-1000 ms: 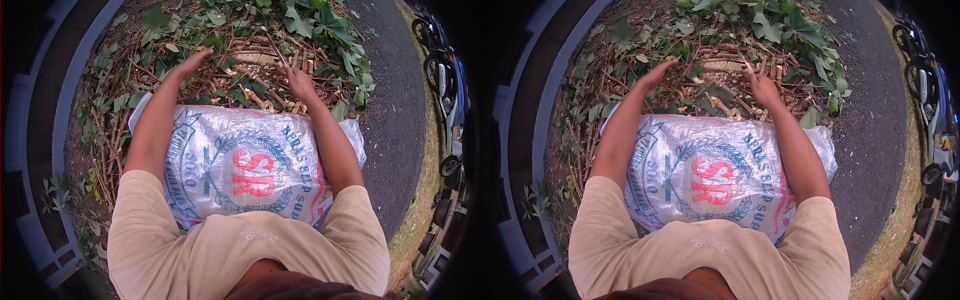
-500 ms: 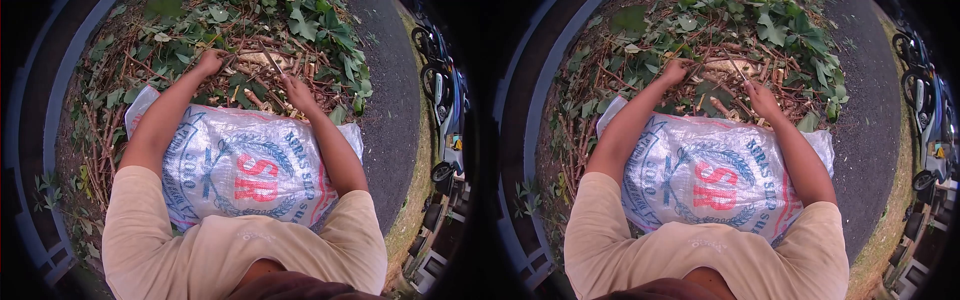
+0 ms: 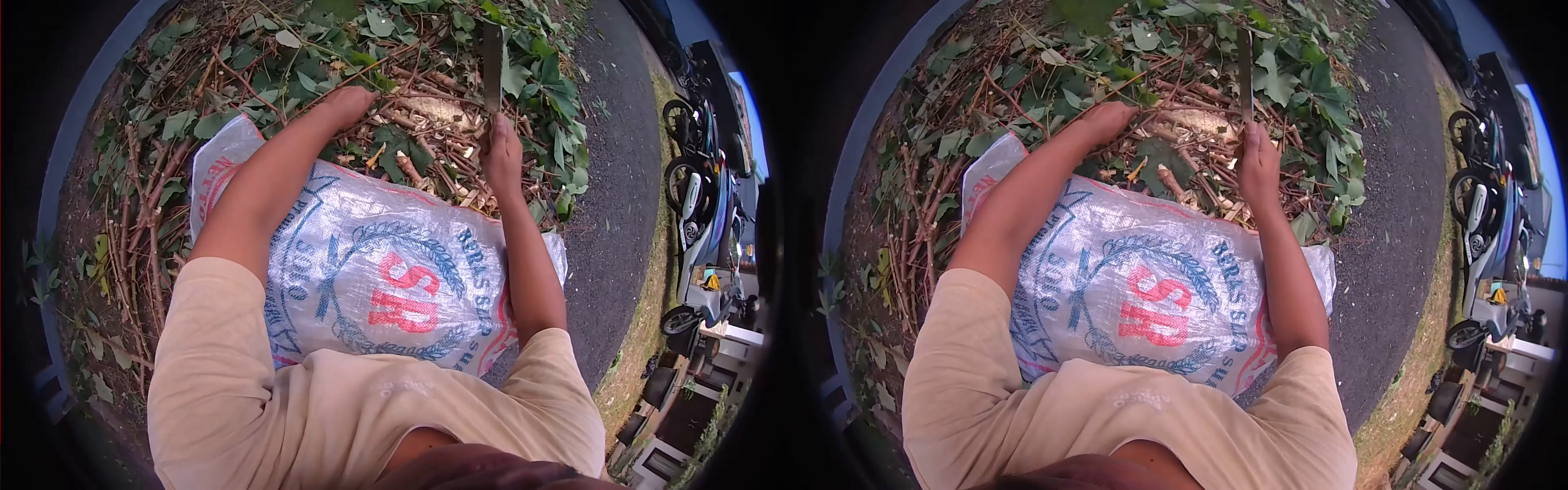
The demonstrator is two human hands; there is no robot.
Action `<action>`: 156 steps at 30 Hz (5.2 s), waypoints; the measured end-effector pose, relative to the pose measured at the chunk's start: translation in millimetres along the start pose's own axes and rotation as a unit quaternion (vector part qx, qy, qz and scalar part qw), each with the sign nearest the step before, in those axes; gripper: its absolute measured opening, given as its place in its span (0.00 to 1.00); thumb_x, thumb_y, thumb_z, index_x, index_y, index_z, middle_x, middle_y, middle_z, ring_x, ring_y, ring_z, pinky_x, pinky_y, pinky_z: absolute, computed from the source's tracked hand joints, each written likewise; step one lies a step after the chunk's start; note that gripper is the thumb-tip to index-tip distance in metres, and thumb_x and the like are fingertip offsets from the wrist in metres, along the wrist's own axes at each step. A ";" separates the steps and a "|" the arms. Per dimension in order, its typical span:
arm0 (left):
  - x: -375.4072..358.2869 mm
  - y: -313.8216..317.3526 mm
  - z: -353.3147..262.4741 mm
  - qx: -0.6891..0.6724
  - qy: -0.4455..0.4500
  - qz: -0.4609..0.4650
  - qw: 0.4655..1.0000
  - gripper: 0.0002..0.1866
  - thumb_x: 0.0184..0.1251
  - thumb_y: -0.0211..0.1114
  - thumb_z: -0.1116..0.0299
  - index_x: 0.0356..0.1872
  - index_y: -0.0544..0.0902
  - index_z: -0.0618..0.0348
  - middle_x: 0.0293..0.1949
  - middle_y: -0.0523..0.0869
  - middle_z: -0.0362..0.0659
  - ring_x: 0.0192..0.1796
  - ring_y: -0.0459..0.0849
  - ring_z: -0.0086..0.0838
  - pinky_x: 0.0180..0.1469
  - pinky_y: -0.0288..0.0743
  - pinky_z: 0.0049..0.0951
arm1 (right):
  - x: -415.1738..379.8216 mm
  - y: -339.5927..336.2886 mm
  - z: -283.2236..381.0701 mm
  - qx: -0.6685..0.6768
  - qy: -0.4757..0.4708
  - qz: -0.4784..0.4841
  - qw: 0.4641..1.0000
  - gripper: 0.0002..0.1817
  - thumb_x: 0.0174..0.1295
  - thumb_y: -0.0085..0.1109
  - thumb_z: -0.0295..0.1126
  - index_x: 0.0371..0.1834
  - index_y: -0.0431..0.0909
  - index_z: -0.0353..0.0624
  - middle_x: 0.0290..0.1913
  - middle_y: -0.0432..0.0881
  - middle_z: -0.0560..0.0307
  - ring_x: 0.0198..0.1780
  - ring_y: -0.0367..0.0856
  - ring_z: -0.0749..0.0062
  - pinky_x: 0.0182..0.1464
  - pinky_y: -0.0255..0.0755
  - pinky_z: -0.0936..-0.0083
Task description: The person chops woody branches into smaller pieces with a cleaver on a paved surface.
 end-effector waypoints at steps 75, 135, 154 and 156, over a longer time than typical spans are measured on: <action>-44.9 4.1 -14.0 0.175 -0.014 -0.092 0.980 0.28 0.69 0.62 0.62 0.66 0.78 0.67 0.71 0.73 0.62 0.79 0.64 0.54 0.79 0.62 0.52 | 1.9 12.5 -89.0 -0.153 0.034 0.126 0.980 0.33 0.82 0.46 0.57 0.53 0.81 0.31 0.34 0.83 0.53 0.32 0.80 0.68 0.39 0.75 0.65; -64.0 -84.9 -16.6 -0.108 0.072 -0.126 0.983 0.18 0.85 0.53 0.56 0.47 0.74 0.64 0.30 0.81 0.59 0.35 0.80 0.56 0.40 0.72 0.48 | 9.1 -60.4 -27.6 0.244 0.106 -0.176 0.948 0.28 0.83 0.43 0.59 0.46 0.76 0.42 0.23 0.72 0.63 0.20 0.72 0.77 0.22 0.66 0.76; -40.8 22.4 40.2 0.044 -0.065 0.048 0.996 0.27 0.85 0.47 0.47 0.66 0.67 0.63 0.57 0.87 0.59 0.61 0.85 0.57 0.63 0.78 0.52 | -8.0 -3.8 26.3 0.012 -0.049 -0.031 0.998 0.28 0.85 0.40 0.55 0.43 0.75 0.39 0.24 0.71 0.60 0.27 0.70 0.79 0.29 0.65 0.73; -40.5 22.5 37.1 0.036 -0.080 0.061 0.994 0.26 0.85 0.47 0.48 0.65 0.67 0.63 0.56 0.87 0.59 0.60 0.85 0.57 0.63 0.78 0.52 | -8.7 -4.3 64.6 0.130 -0.131 -0.038 0.982 0.26 0.85 0.39 0.55 0.44 0.72 0.42 0.24 0.68 0.66 0.26 0.66 0.85 0.26 0.60 0.81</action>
Point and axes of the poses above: each hand's wrist, its own x-axis towards the middle knuckle, its own y-axis out of the palm, z = x × y, the point moved 3 cm from there along x, towards the middle knuckle
